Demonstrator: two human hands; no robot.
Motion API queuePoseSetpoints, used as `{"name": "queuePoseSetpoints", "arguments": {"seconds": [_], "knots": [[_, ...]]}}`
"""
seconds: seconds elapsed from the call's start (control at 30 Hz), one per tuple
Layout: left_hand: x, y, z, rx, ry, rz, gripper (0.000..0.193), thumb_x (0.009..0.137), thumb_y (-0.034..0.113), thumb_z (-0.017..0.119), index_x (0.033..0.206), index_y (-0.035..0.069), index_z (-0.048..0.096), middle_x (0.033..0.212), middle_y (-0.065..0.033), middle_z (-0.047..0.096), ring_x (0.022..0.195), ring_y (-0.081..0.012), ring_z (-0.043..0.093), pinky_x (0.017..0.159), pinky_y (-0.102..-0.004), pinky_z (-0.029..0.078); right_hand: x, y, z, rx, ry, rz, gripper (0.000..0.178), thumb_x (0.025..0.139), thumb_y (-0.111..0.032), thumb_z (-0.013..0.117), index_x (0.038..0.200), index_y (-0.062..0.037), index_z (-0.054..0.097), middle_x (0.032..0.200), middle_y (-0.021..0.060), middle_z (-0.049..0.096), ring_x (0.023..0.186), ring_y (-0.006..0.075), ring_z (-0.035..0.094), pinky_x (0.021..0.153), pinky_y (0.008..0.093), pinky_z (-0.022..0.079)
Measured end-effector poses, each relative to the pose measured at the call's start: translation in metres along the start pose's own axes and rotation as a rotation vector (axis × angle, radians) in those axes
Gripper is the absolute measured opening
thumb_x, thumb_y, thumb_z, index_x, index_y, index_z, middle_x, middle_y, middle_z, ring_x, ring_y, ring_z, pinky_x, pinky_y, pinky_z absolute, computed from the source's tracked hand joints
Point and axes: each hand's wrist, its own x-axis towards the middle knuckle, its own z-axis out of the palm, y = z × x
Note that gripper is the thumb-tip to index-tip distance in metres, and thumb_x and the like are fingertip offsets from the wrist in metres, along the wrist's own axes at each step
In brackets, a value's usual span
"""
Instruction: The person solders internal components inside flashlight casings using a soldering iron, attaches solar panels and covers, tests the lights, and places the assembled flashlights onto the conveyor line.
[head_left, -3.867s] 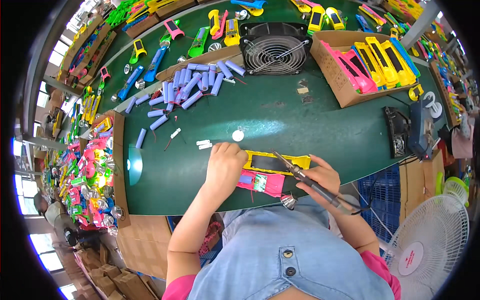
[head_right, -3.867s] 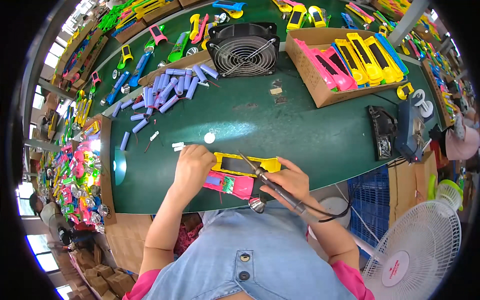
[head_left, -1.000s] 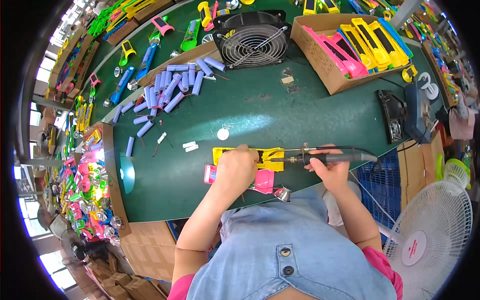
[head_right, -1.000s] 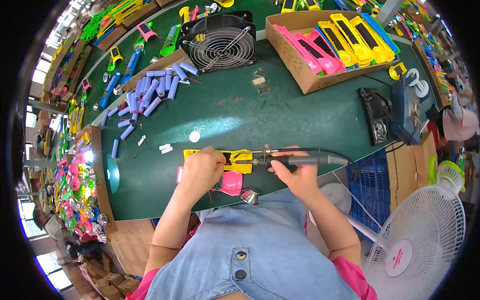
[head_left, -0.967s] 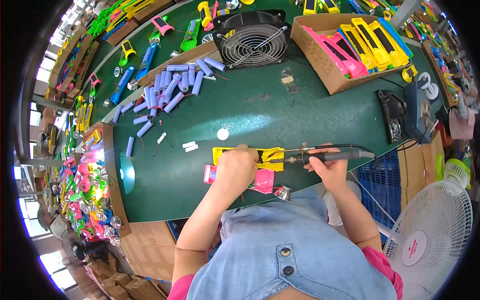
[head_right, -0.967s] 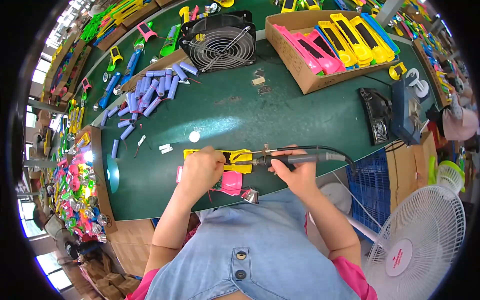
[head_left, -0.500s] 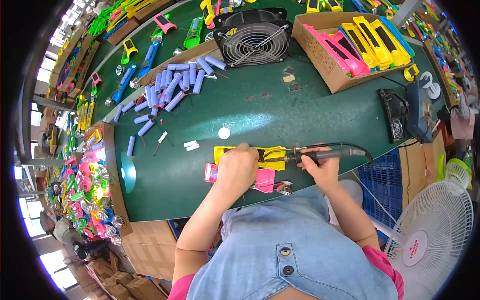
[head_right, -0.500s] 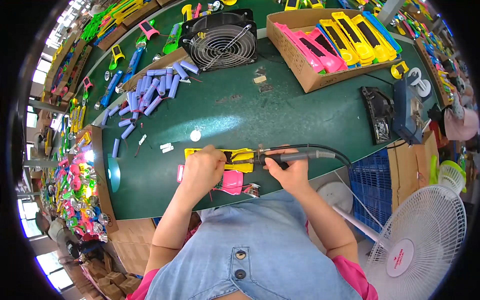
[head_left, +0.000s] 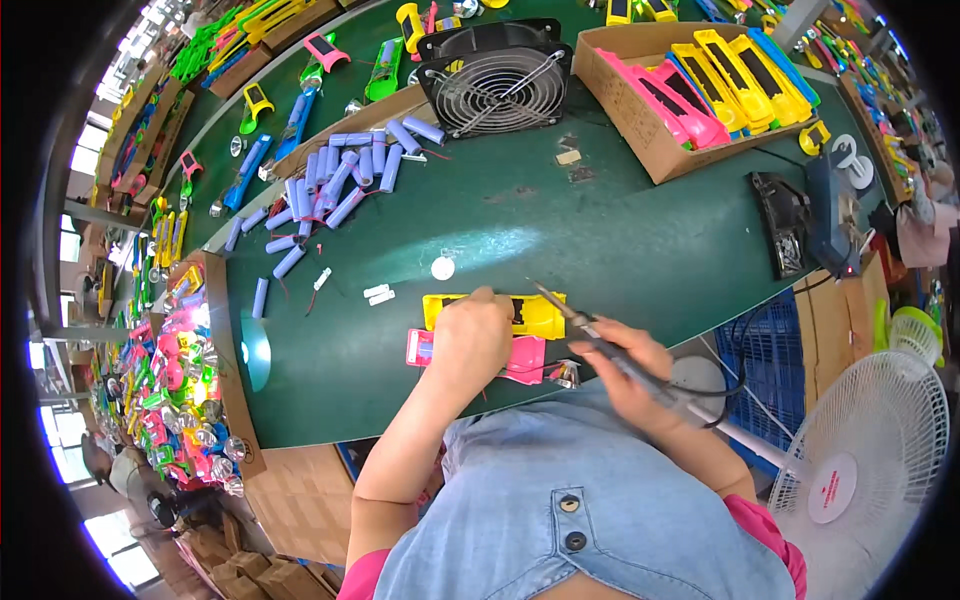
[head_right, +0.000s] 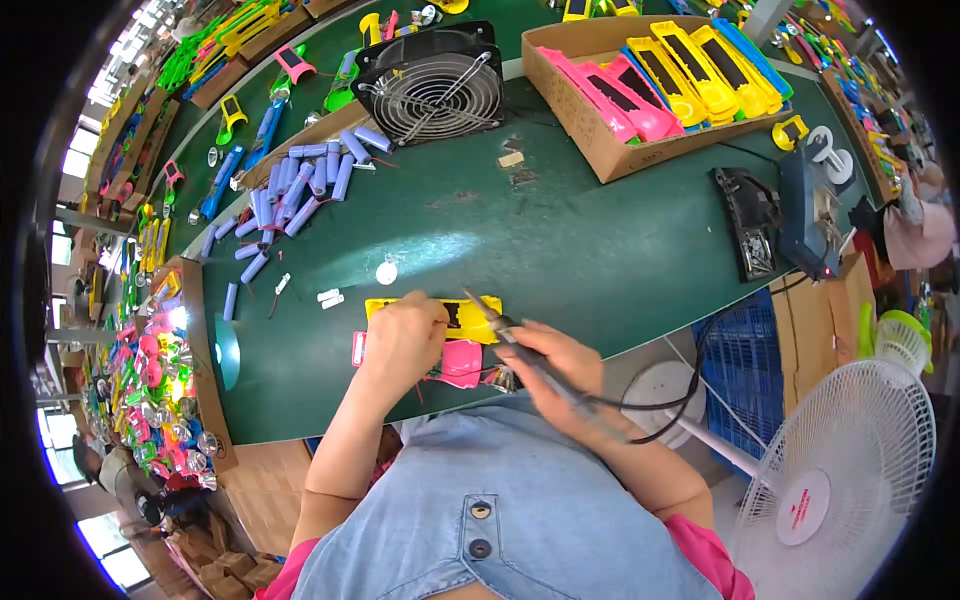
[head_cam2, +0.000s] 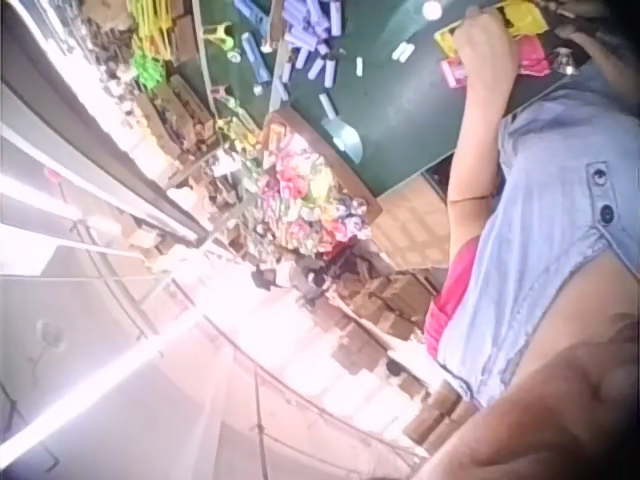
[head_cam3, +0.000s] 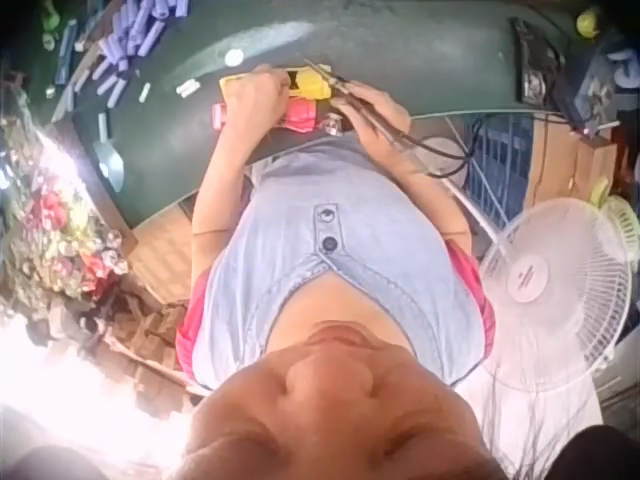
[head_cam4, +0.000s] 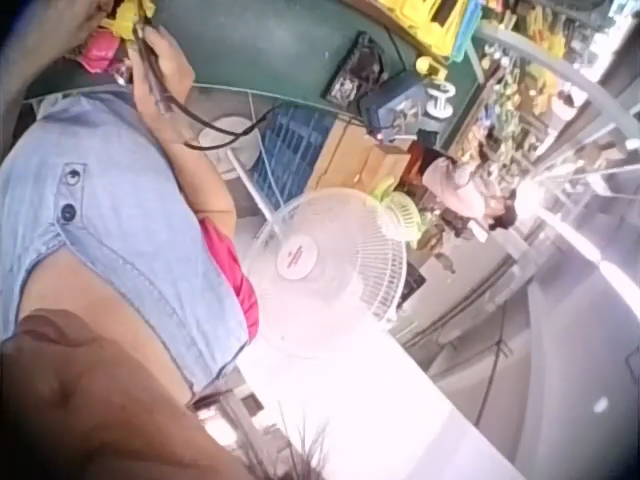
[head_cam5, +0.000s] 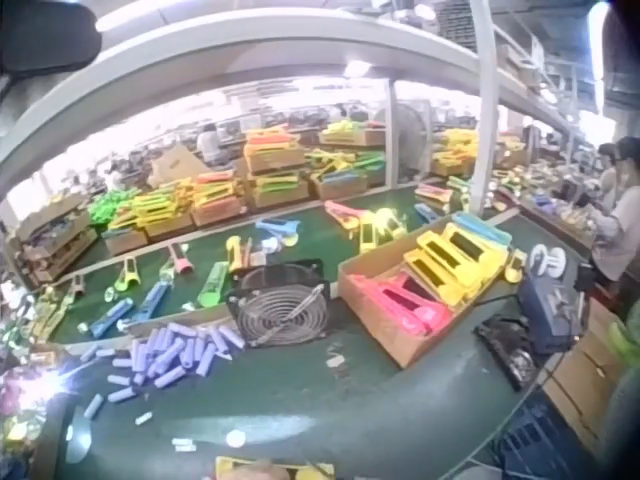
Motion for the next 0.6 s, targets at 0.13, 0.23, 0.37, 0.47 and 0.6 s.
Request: {"name": "queuePoseSetpoints", "arguments": {"seconds": [0.13,0.23,0.37,0.47,0.6], "knots": [[0.001,0.002,-0.001,0.003,-0.009,0.012,0.004,0.069,0.004,0.056,0.068,0.003,0.060,0.068,-0.0123,0.055,0.062,-0.0290,0.057,0.058,-0.0372,0.046,0.008,-0.003,0.023,-0.074,-0.231,0.137,0.065,0.067,-0.015,0.072,0.120,0.0033,0.039,0.089,0.0114,0.063,0.085,0.0219,0.061,0.107,0.0476,0.012],[0.000,0.001,0.002,-0.013,0.011,0.012,0.004,0.069,0.004,0.056,0.070,0.003,0.060,0.069,-0.0127,0.055,0.063,-0.0299,0.057,0.058,-0.0378,0.047,0.008,0.001,0.031,-0.153,-0.293,0.105,0.074,0.062,-0.020,0.075,0.120,0.0054,0.038,0.085,0.0104,0.062,0.082,0.0214,0.060,0.108,0.0482,0.009],[-0.006,-0.001,-0.003,-0.032,-0.027,0.034,0.006,0.071,0.005,0.057,0.076,0.002,0.060,0.075,-0.0136,0.055,0.069,-0.0303,0.056,0.062,-0.0383,0.046,0.006,-0.001,0.034,-0.134,-0.239,0.051,0.070,0.063,-0.019,0.074,0.119,0.0050,0.039,0.084,0.0110,0.062,0.080,0.0227,0.059,0.108,0.0486,0.010],[-0.012,-0.003,-0.028,-0.147,-0.005,0.143,0.012,0.069,0.004,0.060,0.080,0.002,0.060,0.078,-0.0115,0.054,0.074,-0.0287,0.055,0.065,-0.0371,0.045,0.009,0.004,0.032,-0.151,-0.224,0.047,0.070,0.064,-0.020,0.073,0.120,0.0039,0.038,0.088,0.0116,0.062,0.084,0.0243,0.060,0.108,0.0487,0.010],[-0.032,-0.008,-0.044,-0.262,-0.020,0.300,0.021,0.063,0.001,0.064,0.083,0.005,0.061,0.082,-0.0067,0.054,0.080,-0.0252,0.053,0.068,-0.0353,0.044,0.031,0.001,0.013,-0.138,-0.322,0.058,0.064,0.069,-0.013,0.068,0.123,-0.0027,0.034,0.108,0.0122,0.054,0.097,0.0281,0.055,0.104,0.0547,0.006]]}}
